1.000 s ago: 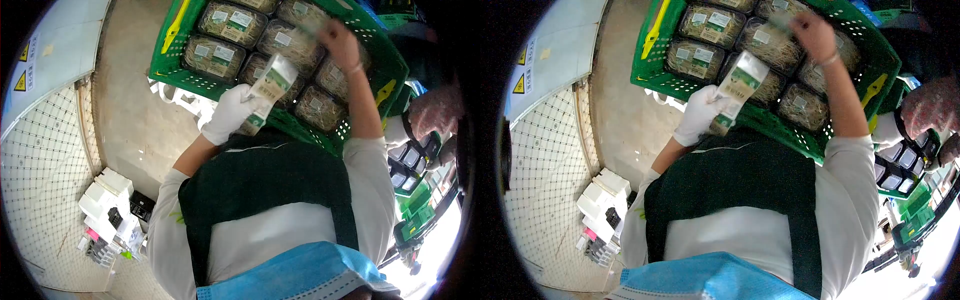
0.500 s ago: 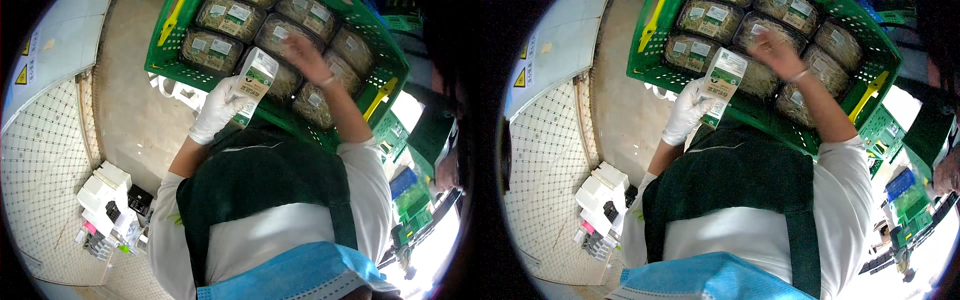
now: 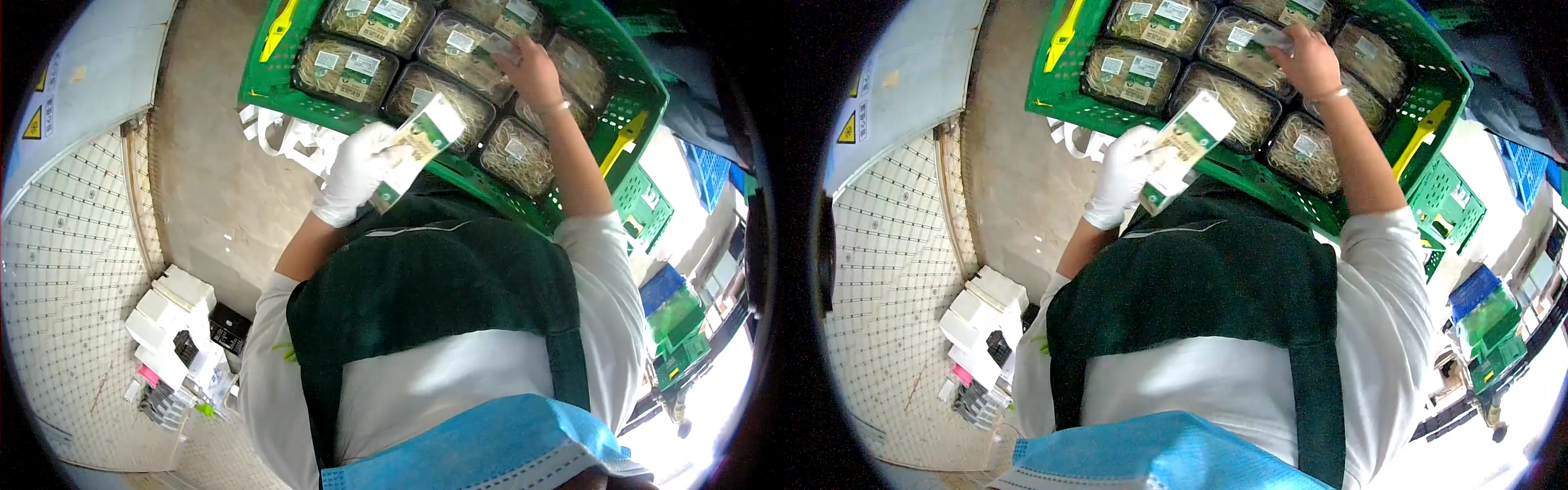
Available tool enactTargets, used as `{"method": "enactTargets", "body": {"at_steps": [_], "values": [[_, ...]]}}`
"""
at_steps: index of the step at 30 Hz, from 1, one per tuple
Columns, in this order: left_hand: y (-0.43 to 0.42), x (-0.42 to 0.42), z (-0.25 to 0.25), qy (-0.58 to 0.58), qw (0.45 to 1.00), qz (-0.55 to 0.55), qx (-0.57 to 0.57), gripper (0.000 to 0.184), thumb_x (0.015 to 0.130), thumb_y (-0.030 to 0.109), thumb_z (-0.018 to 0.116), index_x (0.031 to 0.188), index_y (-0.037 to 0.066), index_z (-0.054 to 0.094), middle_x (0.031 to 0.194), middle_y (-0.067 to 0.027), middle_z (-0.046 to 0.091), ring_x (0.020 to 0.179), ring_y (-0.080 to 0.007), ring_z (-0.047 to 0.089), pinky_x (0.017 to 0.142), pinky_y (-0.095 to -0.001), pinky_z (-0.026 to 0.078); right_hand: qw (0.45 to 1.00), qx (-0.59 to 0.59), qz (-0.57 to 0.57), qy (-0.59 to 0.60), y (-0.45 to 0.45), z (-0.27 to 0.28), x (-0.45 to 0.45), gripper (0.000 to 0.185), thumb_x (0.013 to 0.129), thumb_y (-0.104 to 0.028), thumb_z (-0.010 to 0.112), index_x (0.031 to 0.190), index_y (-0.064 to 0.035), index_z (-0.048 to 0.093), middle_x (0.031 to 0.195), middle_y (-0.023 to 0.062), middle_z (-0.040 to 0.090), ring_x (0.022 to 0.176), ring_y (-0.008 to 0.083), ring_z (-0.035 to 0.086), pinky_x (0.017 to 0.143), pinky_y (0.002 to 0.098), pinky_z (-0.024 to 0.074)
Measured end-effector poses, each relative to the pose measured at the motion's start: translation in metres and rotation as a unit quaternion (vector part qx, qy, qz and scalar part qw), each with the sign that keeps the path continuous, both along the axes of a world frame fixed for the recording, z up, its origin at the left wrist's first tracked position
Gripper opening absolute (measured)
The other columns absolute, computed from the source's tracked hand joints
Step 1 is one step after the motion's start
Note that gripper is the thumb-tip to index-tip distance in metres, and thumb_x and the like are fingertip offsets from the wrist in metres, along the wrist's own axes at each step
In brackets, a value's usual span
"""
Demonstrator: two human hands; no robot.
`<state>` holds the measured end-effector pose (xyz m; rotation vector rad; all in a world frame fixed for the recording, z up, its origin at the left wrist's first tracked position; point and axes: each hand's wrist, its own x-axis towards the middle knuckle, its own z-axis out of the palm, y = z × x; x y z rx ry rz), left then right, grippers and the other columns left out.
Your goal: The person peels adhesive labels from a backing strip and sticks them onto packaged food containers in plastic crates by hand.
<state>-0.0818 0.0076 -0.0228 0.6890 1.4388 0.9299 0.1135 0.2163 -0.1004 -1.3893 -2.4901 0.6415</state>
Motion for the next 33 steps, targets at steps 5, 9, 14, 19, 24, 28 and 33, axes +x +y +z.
{"method": "enactTargets", "body": {"at_steps": [5,9,14,19,24,28,33], "values": [[-0.027,-0.032,-0.002,-0.043,0.997,0.036,-0.049,0.011,0.077,0.004,0.054,0.087,0.000,0.052,0.080,-0.0036,0.057,0.067,-0.0064,0.052,0.061,-0.0195,0.043,0.973,0.060,0.023,-0.221,-0.009,-0.085,-0.003,0.052,0.077,-0.040,0.052,0.118,-0.0096,0.039,0.117,0.0093,0.044,0.104,0.0262,0.043,0.084,0.0374,0.0355],[-0.031,-0.037,-0.010,-0.110,0.992,0.055,-0.013,0.017,0.073,0.004,0.055,0.089,-0.001,0.052,0.079,-0.0045,0.056,0.067,-0.0089,0.052,0.061,-0.0206,0.044,0.971,0.150,-0.011,-0.184,-0.029,-0.089,0.000,0.070,0.078,-0.052,0.044,0.133,-0.0181,0.017,0.136,0.0054,0.018,0.117,0.0262,0.029,0.088,0.0422,0.0304],[-0.026,-0.042,-0.007,-0.143,0.985,0.091,-0.027,0.024,0.074,0.002,0.055,0.097,-0.002,0.052,0.092,-0.0067,0.058,0.082,-0.0115,0.053,0.076,-0.0243,0.041,0.960,0.162,0.062,-0.222,0.013,-0.085,0.020,0.045,0.079,-0.041,0.047,0.117,-0.0174,0.043,0.123,0.0055,0.037,0.111,0.0279,0.037,0.085,0.0442,0.0331],[-0.030,-0.047,-0.011,-0.134,0.984,0.115,-0.020,0.013,0.076,0.006,0.057,0.088,0.000,0.056,0.084,-0.0043,0.058,0.074,-0.0076,0.052,0.068,-0.0203,0.040,0.967,0.217,-0.035,-0.129,0.091,-0.103,-0.005,0.043,0.080,-0.037,0.047,0.117,-0.0161,0.042,0.118,0.0062,0.044,0.106,0.0283,0.043,0.086,0.0449,0.0348],[-0.034,-0.052,-0.011,-0.130,0.981,0.141,0.016,0.018,0.076,0.001,0.053,0.094,0.001,0.053,0.088,-0.0055,0.059,0.080,-0.0103,0.055,0.073,-0.0241,0.043,0.932,0.270,0.010,-0.243,0.091,-0.120,0.035,0.059,0.081,-0.046,0.042,0.127,-0.0112,0.028,0.128,0.0089,0.032,0.115,0.0275,0.034,0.094,0.0439,0.0278],[-0.013,-0.040,-0.004,-0.165,0.973,0.148,0.071,0.037,0.074,-0.006,0.046,0.111,-0.002,0.042,0.104,-0.0103,0.053,0.093,-0.0164,0.053,0.085,-0.0291,0.040,0.972,0.076,-0.090,-0.202,0.054,-0.046,0.006,0.052,0.078,-0.048,0.050,0.116,-0.0126,0.047,0.118,0.0098,0.047,0.109,0.0264,0.044,0.088,0.0391,0.0385],[-0.003,-0.023,0.002,-0.096,0.987,0.086,0.092,0.036,0.078,-0.002,0.047,0.113,-0.001,0.042,0.104,-0.0071,0.053,0.095,-0.0121,0.050,0.085,-0.0246,0.037,0.886,-0.330,0.199,0.259,-0.090,0.040,-0.067,0.038,0.072,-0.026,0.065,0.101,-0.0049,0.053,0.082,0.0083,0.060,0.076,0.0170,0.058,0.071,0.0293,0.0466]]}}
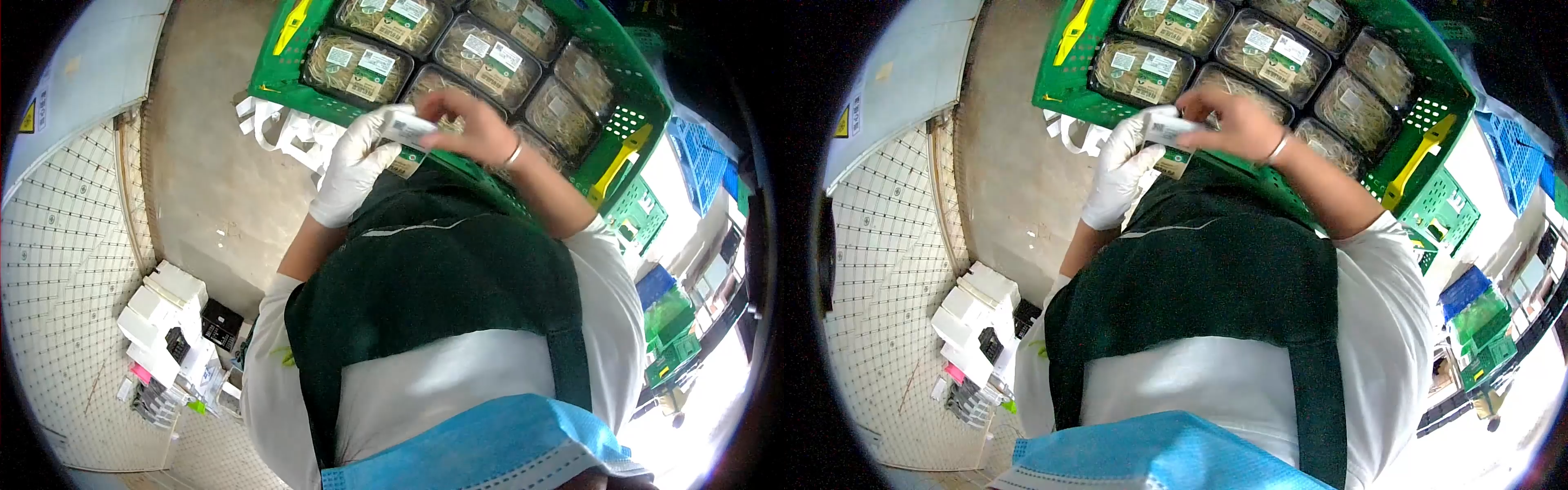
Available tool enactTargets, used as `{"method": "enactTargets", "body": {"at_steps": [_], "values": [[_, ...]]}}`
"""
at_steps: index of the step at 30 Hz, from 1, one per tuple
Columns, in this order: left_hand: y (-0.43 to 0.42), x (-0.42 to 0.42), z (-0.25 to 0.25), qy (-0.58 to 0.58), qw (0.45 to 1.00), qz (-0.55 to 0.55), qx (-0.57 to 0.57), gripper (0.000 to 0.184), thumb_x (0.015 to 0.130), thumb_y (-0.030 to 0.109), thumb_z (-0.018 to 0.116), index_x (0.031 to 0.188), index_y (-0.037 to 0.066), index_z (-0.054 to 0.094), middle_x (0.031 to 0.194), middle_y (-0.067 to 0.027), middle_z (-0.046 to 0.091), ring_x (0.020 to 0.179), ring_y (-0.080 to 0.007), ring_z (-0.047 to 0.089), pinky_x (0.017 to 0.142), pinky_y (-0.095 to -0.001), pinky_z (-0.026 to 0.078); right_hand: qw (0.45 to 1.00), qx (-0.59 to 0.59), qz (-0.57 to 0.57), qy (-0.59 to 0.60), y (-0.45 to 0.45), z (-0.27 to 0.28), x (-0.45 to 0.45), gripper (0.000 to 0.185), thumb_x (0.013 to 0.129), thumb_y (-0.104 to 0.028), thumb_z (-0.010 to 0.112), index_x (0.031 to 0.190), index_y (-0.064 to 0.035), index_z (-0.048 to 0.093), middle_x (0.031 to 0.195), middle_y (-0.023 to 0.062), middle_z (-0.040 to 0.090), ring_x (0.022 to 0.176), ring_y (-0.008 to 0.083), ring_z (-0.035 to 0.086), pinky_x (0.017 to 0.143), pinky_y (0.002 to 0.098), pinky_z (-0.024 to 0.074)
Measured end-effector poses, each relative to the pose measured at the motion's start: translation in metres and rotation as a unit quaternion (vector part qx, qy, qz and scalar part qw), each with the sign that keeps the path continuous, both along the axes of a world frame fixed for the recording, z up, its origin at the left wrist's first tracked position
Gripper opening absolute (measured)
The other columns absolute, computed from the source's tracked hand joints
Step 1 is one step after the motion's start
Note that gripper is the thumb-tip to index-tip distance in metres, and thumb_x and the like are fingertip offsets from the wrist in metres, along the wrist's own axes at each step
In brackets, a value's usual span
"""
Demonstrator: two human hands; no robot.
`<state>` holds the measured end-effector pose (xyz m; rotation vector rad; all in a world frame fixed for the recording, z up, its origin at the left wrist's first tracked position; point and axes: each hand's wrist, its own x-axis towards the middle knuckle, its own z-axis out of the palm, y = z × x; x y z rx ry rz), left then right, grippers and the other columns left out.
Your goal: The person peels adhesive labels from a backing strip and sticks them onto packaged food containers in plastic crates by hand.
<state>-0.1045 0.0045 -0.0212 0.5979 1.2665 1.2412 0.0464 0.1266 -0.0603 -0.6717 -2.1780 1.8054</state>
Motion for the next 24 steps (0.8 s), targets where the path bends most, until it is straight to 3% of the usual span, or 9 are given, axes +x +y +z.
{"method": "enactTargets", "body": {"at_steps": [2,7,10,11,14,17,18,20,24], "values": [[-0.006,-0.015,-0.005,0.128,0.979,-0.146,-0.061,0.026,0.080,0.004,0.051,0.105,-0.001,0.049,0.094,-0.0058,0.057,0.085,-0.0097,0.053,0.078,-0.0246,0.042,0.998,0.057,-0.011,-0.003,-0.020,0.018,-0.004,0.025,0.069,-0.016,0.066,0.088,-0.0034,0.055,0.078,0.0114,0.059,0.066,0.0198,0.059,0.060,0.0285,0.0467],[-0.001,0.014,0.001,0.138,0.990,0.010,0.005,0.005,0.078,0.004,0.057,0.074,0.002,0.056,0.067,0.0011,0.053,0.061,-0.0040,0.045,0.054,-0.0185,0.037,0.994,0.018,-0.083,-0.075,-0.043,0.032,0.002,0.020,0.071,-0.013,0.063,0.087,-0.0046,0.056,0.072,0.0113,0.060,0.061,0.0217,0.059,0.057,0.0302,0.0472],[-0.004,0.007,0.014,0.124,0.976,-0.102,-0.145,0.016,0.075,0.012,0.063,0.070,0.003,0.051,0.072,-0.0030,0.059,0.069,-0.0055,0.052,0.058,-0.0194,0.041,0.992,0.095,-0.068,-0.047,-0.041,0.023,0.016,0.018,0.071,-0.013,0.063,0.087,-0.0056,0.057,0.075,0.0110,0.061,0.063,0.0215,0.060,0.057,0.0299,0.0474],[-0.014,0.005,-0.012,0.295,0.944,-0.139,-0.056,0.026,0.073,0.016,0.065,0.065,0.003,0.045,0.072,-0.0047,0.059,0.069,-0.0066,0.053,0.057,-0.0199,0.042,0.981,0.152,-0.103,-0.060,-0.027,0.017,0.023,0.019,0.071,-0.015,0.062,0.087,-0.0060,0.058,0.075,0.0108,0.061,0.064,0.0217,0.060,0.058,0.0303,0.0478],[-0.023,-0.008,0.003,0.053,0.993,-0.044,-0.099,0.016,0.076,0.012,0.060,0.080,-0.003,0.055,0.076,-0.0067,0.060,0.072,-0.0102,0.056,0.061,-0.0209,0.045,0.917,0.254,-0.209,-0.225,0.042,0.000,0.047,0.023,0.074,-0.024,0.059,0.089,-0.0065,0.058,0.076,0.0110,0.061,0.069,0.0241,0.061,0.062,0.0332,0.0491],[-0.054,-0.043,-0.020,0.059,0.991,-0.043,-0.112,0.015,0.075,0.005,0.056,0.088,-0.002,0.056,0.080,-0.0065,0.060,0.071,-0.0081,0.056,0.062,-0.0200,0.044,0.894,0.250,-0.087,-0.360,0.023,-0.064,0.052,0.032,0.079,-0.030,0.051,0.101,-0.0073,0.051,0.089,0.0151,0.058,0.079,0.0317,0.057,0.070,0.0375,0.0473],[-0.058,-0.045,-0.023,0.062,0.994,-0.026,-0.092,0.014,0.075,0.004,0.056,0.088,-0.002,0.056,0.080,-0.0061,0.059,0.071,-0.0077,0.056,0.062,-0.0197,0.044,0.865,0.341,0.001,-0.369,0.009,-0.095,0.053,0.036,0.078,-0.029,0.052,0.106,-0.0071,0.046,0.094,0.0141,0.055,0.088,0.0294,0.053,0.073,0.0371,0.0441],[-0.064,-0.044,-0.022,0.040,0.994,-0.024,-0.101,0.015,0.075,0.002,0.054,0.089,-0.002,0.055,0.080,-0.0056,0.059,0.072,-0.0079,0.055,0.063,-0.0199,0.044,0.812,0.451,-0.003,-0.371,-0.010,-0.124,0.054,0.037,0.077,-0.028,0.053,0.106,-0.0069,0.044,0.093,0.0108,0.053,0.092,0.0255,0.051,0.074,0.0347,0.0418],[-0.053,-0.028,0.004,-0.048,0.993,0.063,-0.089,0.016,0.076,-0.002,0.050,0.092,-0.001,0.055,0.083,-0.0046,0.059,0.075,-0.0085,0.055,0.066,-0.0206,0.044,0.782,0.535,-0.066,-0.311,-0.023,-0.122,0.057,0.062,0.073,-0.040,0.054,0.124,-0.0094,0.034,0.124,0.0080,0.037,0.104,0.0238,0.043,0.078,0.0344,0.0373]]}}
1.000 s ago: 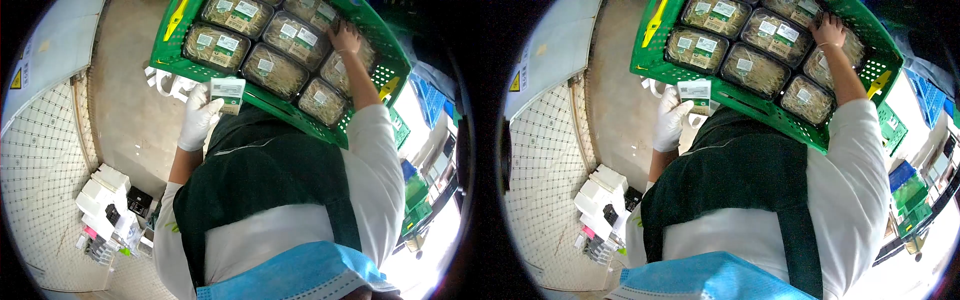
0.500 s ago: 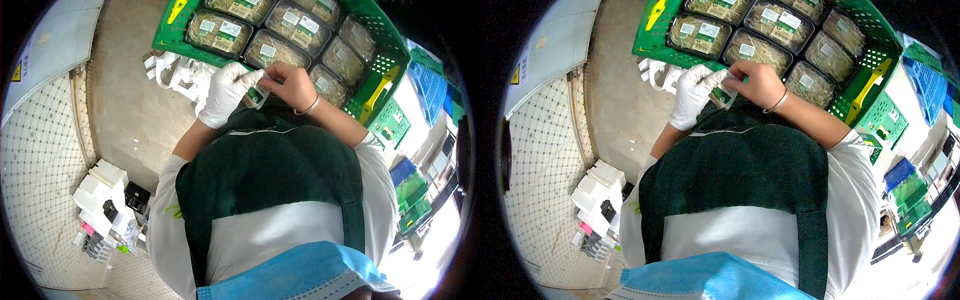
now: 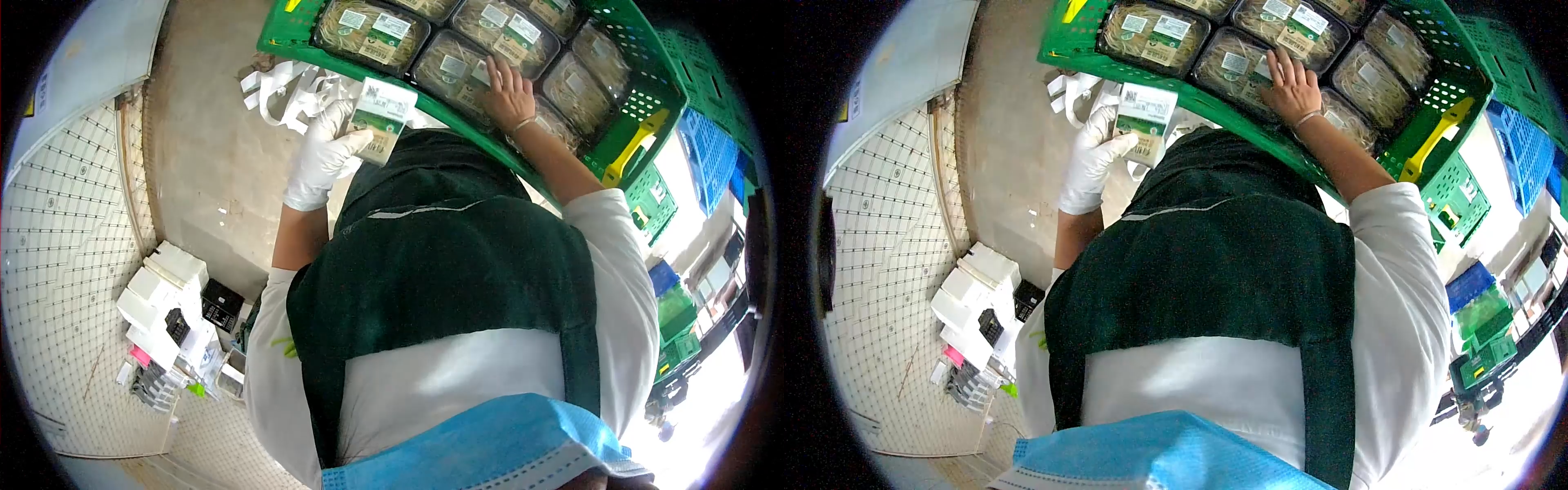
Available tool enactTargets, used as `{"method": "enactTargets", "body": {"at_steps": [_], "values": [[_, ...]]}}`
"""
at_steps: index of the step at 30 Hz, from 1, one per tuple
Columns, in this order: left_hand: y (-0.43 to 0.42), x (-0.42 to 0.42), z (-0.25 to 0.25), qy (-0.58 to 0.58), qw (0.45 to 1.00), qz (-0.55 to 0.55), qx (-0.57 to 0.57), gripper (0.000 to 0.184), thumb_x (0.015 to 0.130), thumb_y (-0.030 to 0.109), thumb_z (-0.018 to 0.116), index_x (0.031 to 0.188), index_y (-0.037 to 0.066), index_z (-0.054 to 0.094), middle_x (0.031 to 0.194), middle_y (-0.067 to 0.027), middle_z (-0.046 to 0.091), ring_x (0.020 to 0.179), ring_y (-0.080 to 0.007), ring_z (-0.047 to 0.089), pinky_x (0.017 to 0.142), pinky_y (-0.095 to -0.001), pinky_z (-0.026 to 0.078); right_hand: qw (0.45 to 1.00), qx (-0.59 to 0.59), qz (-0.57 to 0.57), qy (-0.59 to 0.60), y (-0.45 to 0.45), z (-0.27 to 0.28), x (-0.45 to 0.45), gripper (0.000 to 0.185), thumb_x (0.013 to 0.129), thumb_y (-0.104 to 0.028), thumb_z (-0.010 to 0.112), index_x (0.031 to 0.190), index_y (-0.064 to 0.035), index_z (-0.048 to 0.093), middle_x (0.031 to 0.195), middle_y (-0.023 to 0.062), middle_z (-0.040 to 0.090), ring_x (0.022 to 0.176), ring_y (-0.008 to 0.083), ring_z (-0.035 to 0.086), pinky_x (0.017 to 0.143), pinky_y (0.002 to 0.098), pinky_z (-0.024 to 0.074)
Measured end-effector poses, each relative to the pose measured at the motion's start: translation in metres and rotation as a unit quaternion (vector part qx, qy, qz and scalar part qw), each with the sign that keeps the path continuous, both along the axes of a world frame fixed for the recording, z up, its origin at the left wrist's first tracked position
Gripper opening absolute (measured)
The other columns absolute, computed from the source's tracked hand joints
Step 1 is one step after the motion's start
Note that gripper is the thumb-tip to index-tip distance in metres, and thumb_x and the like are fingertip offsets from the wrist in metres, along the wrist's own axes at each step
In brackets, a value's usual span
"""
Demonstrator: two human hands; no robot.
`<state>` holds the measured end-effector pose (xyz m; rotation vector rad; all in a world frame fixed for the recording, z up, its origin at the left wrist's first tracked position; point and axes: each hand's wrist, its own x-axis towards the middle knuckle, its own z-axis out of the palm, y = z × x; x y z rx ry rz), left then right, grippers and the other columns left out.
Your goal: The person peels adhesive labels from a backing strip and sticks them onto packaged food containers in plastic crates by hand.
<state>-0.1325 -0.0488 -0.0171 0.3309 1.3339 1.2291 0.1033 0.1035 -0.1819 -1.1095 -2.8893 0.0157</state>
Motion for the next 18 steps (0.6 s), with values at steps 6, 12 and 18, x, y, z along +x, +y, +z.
{"method": "enactTargets", "body": {"at_steps": [6,12,18], "values": [[0.004,0.005,-0.011,0.025,0.999,0.014,0.016,0.013,0.077,0.004,0.055,0.089,-0.002,0.057,0.082,-0.0044,0.059,0.075,-0.0091,0.055,0.069,-0.0213,0.043,0.998,-0.036,0.054,-0.018,0.005,-0.012,0.017,0.064,0.075,-0.045,0.051,0.128,-0.0145,0.031,0.131,0.0051,0.029,0.117,0.0223,0.031,0.085,0.0410,0.0311],[0.010,0.008,-0.007,0.045,0.999,0.002,0.007,0.010,0.077,0.007,0.056,0.082,-0.002,0.059,0.079,-0.0030,0.058,0.072,-0.0077,0.052,0.067,-0.0218,0.041,0.992,0.035,-0.107,0.062,0.131,0.000,0.021,0.041,0.085,-0.029,0.040,0.125,-0.0188,0.036,0.128,0.0022,0.037,0.115,0.0220,0.038,0.093,0.0405,0.0302],[0.016,0.015,-0.012,0.042,0.999,-0.007,0.023,0.018,0.078,0.003,0.052,0.096,-0.001,0.055,0.090,-0.0048,0.058,0.079,-0.0092,0.053,0.073,-0.0224,0.042,0.998,0.021,-0.050,0.017,0.152,-0.038,0.024,0.041,0.085,-0.029,0.043,0.124,-0.0203,0.036,0.126,0.0025,0.039,0.110,0.0244,0.042,0.088,0.0393,0.0362]]}}
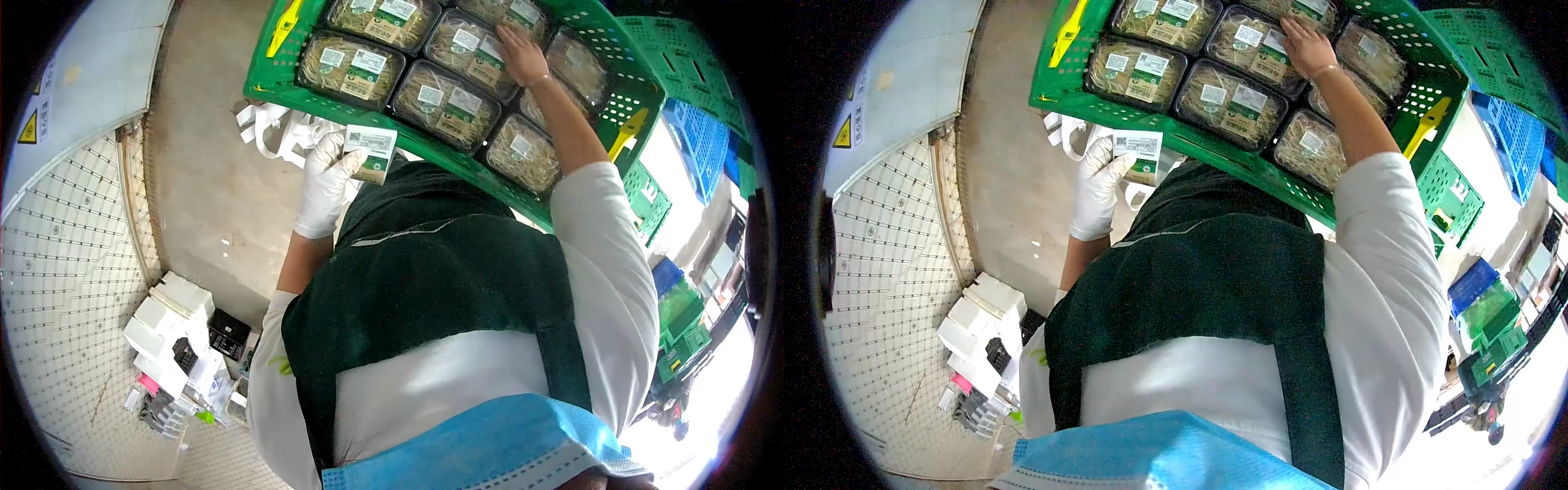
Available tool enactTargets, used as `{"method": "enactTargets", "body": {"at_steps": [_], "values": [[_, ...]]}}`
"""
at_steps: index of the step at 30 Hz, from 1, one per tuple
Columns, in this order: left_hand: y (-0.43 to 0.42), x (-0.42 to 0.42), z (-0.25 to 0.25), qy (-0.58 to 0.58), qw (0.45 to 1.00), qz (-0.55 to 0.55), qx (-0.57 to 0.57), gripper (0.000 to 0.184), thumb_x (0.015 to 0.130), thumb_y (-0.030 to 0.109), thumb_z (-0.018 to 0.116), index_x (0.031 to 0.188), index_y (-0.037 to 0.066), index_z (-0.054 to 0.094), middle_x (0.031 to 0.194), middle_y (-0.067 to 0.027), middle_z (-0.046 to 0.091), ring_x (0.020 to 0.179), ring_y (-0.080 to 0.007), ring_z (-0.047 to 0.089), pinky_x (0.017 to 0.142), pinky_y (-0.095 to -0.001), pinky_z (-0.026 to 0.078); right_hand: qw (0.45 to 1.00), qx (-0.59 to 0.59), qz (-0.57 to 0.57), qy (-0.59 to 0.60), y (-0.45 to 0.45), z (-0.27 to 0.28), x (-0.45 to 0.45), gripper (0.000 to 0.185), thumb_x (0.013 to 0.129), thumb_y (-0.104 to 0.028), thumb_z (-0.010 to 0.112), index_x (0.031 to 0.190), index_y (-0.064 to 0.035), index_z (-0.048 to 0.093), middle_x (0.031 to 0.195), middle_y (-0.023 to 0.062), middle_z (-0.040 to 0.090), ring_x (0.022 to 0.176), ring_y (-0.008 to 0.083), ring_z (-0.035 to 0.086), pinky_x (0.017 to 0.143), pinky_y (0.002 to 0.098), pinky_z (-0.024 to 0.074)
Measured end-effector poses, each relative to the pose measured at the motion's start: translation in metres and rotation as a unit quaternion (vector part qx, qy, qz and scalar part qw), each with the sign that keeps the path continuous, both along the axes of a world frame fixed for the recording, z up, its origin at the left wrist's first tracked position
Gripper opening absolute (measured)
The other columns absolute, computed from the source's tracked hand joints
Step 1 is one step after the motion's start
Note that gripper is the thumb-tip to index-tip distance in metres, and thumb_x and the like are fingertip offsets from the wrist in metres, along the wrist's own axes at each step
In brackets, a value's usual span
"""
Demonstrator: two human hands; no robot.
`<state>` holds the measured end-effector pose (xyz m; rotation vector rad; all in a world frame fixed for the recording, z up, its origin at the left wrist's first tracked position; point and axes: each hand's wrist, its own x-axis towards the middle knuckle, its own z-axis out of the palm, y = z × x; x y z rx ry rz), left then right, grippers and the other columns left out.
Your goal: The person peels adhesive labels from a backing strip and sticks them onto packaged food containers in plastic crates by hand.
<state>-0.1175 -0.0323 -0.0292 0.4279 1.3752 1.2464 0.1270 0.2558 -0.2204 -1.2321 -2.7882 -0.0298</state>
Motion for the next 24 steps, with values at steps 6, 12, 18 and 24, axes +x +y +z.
{"method": "enactTargets", "body": {"at_steps": [6,12,18,24], "values": [[0.000,-0.009,-0.001,0.023,1.000,-0.006,-0.005,0.016,0.078,0.002,0.052,0.093,-0.002,0.054,0.087,-0.0058,0.058,0.076,-0.0096,0.054,0.068,-0.0221,0.044,0.996,-0.057,-0.069,0.005,0.048,0.014,0.001,0.039,0.084,-0.036,0.043,0.119,-0.0188,0.042,0.122,0.0065,0.043,0.106,0.0294,0.044,0.084,0.0431,0.0391],[0.017,0.005,0.018,-0.078,0.997,-0.024,-0.012,0.019,0.080,-0.005,0.045,0.098,-0.003,0.050,0.097,-0.0110,0.057,0.086,-0.0149,0.056,0.080,-0.0269,0.044,0.985,0.018,-0.143,-0.094,0.036,0.002,0.004,0.055,0.085,-0.049,0.025,0.129,-0.0163,0.029,0.129,0.0074,0.035,0.122,0.0224,0.027,0.098,0.0517,0.0145],[0.034,0.022,-0.011,0.040,0.987,-0.130,0.082,0.018,0.079,-0.001,0.046,0.097,-0.001,0.050,0.095,-0.0099,0.058,0.084,-0.0122,0.055,0.069,-0.0223,0.045,0.810,-0.493,0.041,0.316,-0.110,0.168,-0.042,0.043,0.073,-0.032,0.063,0.104,-0.0028,0.053,0.094,0.0112,0.059,0.086,0.0202,0.058,0.076,0.0298,0.0453],[0.059,0.048,0.015,0.215,0.948,-0.233,0.014,0.022,0.073,0.014,0.065,0.064,0.002,0.050,0.058,0.0008,0.051,0.056,-0.0053,0.043,0.049,-0.0213,0.037,0.898,-0.287,0.058,0.328,-0.138,0.202,-0.015,0.021,0.067,-0.014,0.065,0.085,-0.0045,0.060,0.078,0.0093,0.060,0.069,0.0212,0.059,0.062,0.0309,0.0477]]}}
